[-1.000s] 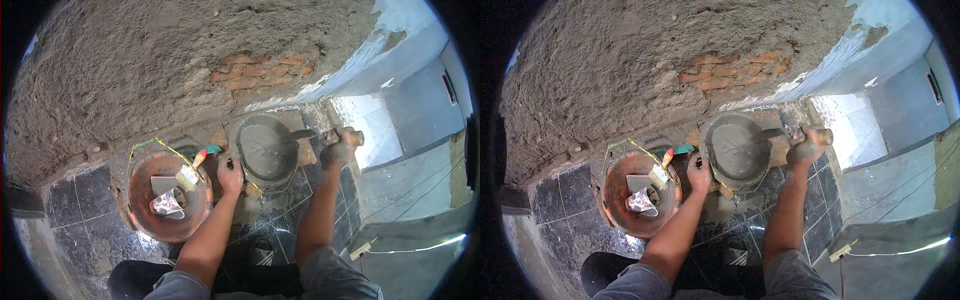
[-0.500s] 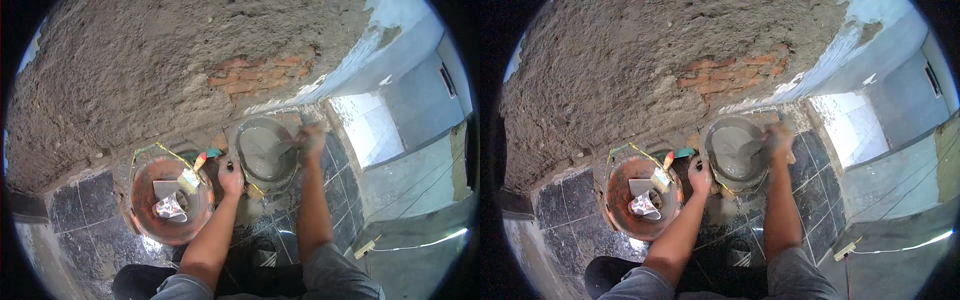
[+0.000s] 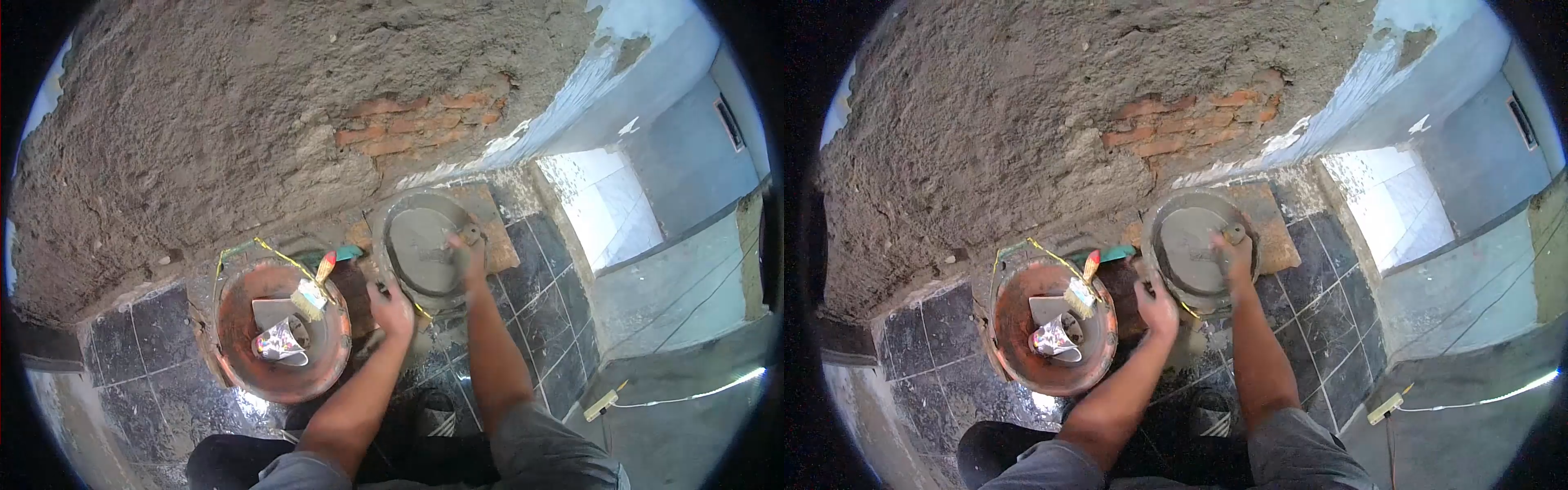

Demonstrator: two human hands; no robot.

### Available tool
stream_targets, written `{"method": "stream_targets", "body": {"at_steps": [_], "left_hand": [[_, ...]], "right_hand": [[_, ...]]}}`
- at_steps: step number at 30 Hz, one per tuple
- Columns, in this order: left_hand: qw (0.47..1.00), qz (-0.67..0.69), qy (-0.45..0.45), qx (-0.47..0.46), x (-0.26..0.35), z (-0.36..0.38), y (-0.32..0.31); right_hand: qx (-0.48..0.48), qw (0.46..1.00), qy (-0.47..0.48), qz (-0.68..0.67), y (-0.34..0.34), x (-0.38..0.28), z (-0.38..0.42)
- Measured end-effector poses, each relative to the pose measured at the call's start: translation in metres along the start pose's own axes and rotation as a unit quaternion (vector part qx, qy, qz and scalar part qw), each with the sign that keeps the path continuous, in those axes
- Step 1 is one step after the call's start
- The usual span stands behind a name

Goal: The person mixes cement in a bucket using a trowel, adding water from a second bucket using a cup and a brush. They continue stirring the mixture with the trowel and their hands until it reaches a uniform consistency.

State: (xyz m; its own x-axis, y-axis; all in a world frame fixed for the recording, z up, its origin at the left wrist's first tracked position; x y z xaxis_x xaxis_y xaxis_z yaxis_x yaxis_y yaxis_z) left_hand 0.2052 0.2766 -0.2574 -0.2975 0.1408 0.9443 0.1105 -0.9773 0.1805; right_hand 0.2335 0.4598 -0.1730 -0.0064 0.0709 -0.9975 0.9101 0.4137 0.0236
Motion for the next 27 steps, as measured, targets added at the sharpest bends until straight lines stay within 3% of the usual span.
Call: {"method": "stream_targets", "body": {"at_steps": [1, 4, 6, 9, 13, 15, 17, 18, 19, 22, 23, 25, 27], "left_hand": [[1.0, -0.006, 0.016, -0.02, 0.003, 0.012, 0.005], [0.998, 0.01, -0.063, -0.019, -0.006, 0.041, 0.005], [0.997, 0.001, -0.052, -0.055, -0.017, 0.055, 0.002], [0.992, 0.035, -0.011, -0.121, -0.007, 0.068, 0.005], [0.996, 0.039, -0.014, -0.083, -0.009, 0.072, 0.002], [0.995, 0.063, 0.009, -0.075, -0.01, 0.065, 0.001], [0.996, 0.053, 0.032, -0.061, 0.004, 0.056, 0.009], [0.996, 0.047, 0.042, -0.058, 0.008, 0.055, 0.011], [0.997, 0.071, -0.015, 0.018, -0.001, 0.047, 0.002], [0.991, 0.123, 0.04, 0.036, -0.025, 0.022, -0.005], [0.992, 0.093, 0.031, 0.082, -0.034, 0.011, -0.007], [0.993, 0.089, 0.039, 0.071, -0.021, 0.002, 0.003], [0.988, 0.133, 0.027, 0.068, -0.018, -0.007, 0.003]], "right_hand": [[0.011, 1.0, -0.007, 0.018, -0.003, -0.016, 0.004], [-0.007, 1.0, 0.003, -0.009, -0.006, -0.037, 0.009], [0.02, 0.998, 0.056, 0.014, -0.004, -0.037, 0.013], [0.054, 0.994, 0.031, -0.086, 0.008, -0.02, 0.022], [0.085, 0.984, 0.019, -0.154, 0.029, -0.03, 0.019], [0.115, 0.987, 0.074, -0.078, 0.053, -0.075, -0.002], [0.107, 0.989, 0.037, -0.09, 0.057, -0.143, 0.0], [0.116, 0.985, 0.062, -0.112, 0.065, -0.157, -0.011], [0.123, 0.979, 0.092, -0.135, 0.071, -0.166, -0.02], [0.05, 0.982, 0.128, -0.126, 0.065, -0.172, -0.024], [0.053, 0.993, 0.06, -0.089, 0.06, -0.15, -0.022], [0.073, 0.992, 0.1, -0.035, 0.044, -0.065, -0.023], [0.093, 0.987, 0.104, -0.075, 0.025, 0.001, -0.013]]}}
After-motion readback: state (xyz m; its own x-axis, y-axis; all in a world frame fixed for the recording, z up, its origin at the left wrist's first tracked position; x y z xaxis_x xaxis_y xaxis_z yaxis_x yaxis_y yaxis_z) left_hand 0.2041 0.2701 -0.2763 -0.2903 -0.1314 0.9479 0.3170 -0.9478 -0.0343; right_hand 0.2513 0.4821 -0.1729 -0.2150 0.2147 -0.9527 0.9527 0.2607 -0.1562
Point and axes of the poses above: each hand's wrist, its own z-axis away from the middle knuckle, its own y-axis out of the back of the hand, x = y × z, the point moved 3 cm from there along -z, towards the middle knuckle, and after that the axes turned 8 degrees about x, right-handed, at the moved point
